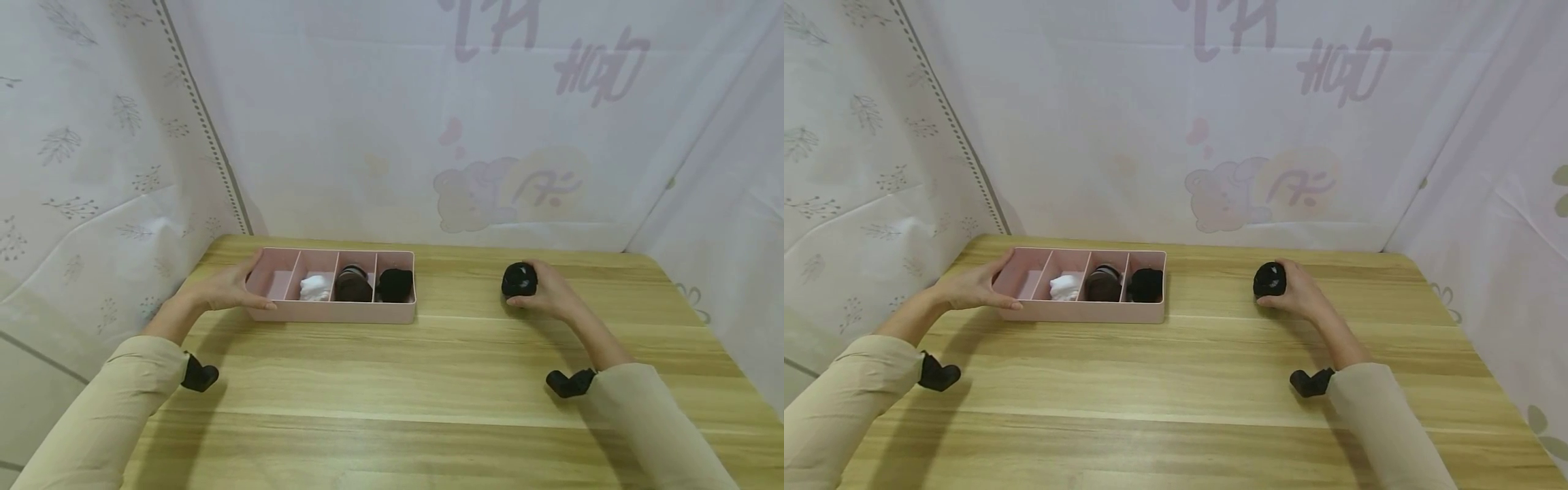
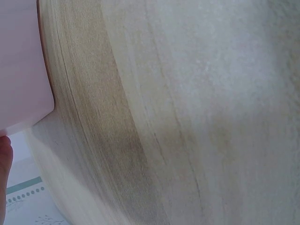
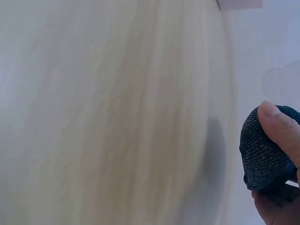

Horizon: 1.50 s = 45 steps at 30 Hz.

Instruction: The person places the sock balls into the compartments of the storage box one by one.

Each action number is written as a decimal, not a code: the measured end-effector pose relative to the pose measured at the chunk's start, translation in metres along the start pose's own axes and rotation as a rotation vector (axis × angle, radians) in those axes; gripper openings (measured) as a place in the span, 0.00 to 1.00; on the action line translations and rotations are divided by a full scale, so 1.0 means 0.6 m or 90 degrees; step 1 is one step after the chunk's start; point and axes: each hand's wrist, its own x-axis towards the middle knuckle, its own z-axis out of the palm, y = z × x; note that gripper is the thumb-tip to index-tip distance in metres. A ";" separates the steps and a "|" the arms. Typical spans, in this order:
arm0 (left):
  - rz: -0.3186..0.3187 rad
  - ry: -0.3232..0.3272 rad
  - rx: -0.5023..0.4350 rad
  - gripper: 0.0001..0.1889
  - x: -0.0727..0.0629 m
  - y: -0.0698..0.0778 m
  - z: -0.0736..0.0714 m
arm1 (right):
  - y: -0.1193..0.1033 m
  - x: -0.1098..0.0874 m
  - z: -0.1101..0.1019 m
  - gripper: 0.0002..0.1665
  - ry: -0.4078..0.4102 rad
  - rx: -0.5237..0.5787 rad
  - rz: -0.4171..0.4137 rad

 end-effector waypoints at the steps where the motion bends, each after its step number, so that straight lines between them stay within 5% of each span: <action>1: 0.000 0.000 -0.001 0.63 0.000 0.000 0.000 | -0.007 0.002 -0.001 0.57 0.004 0.002 -0.005; 21: -0.003 0.008 0.009 0.64 0.000 0.000 0.001 | -0.156 0.068 0.027 0.56 0.034 0.100 -0.104; 27: -0.005 0.006 0.001 0.64 -0.002 0.003 0.001 | -0.209 0.092 0.046 0.54 0.038 0.159 -0.153; 45: -0.007 0.005 -0.006 0.65 -0.002 0.000 0.001 | -0.375 0.148 0.135 0.56 0.011 0.158 -0.227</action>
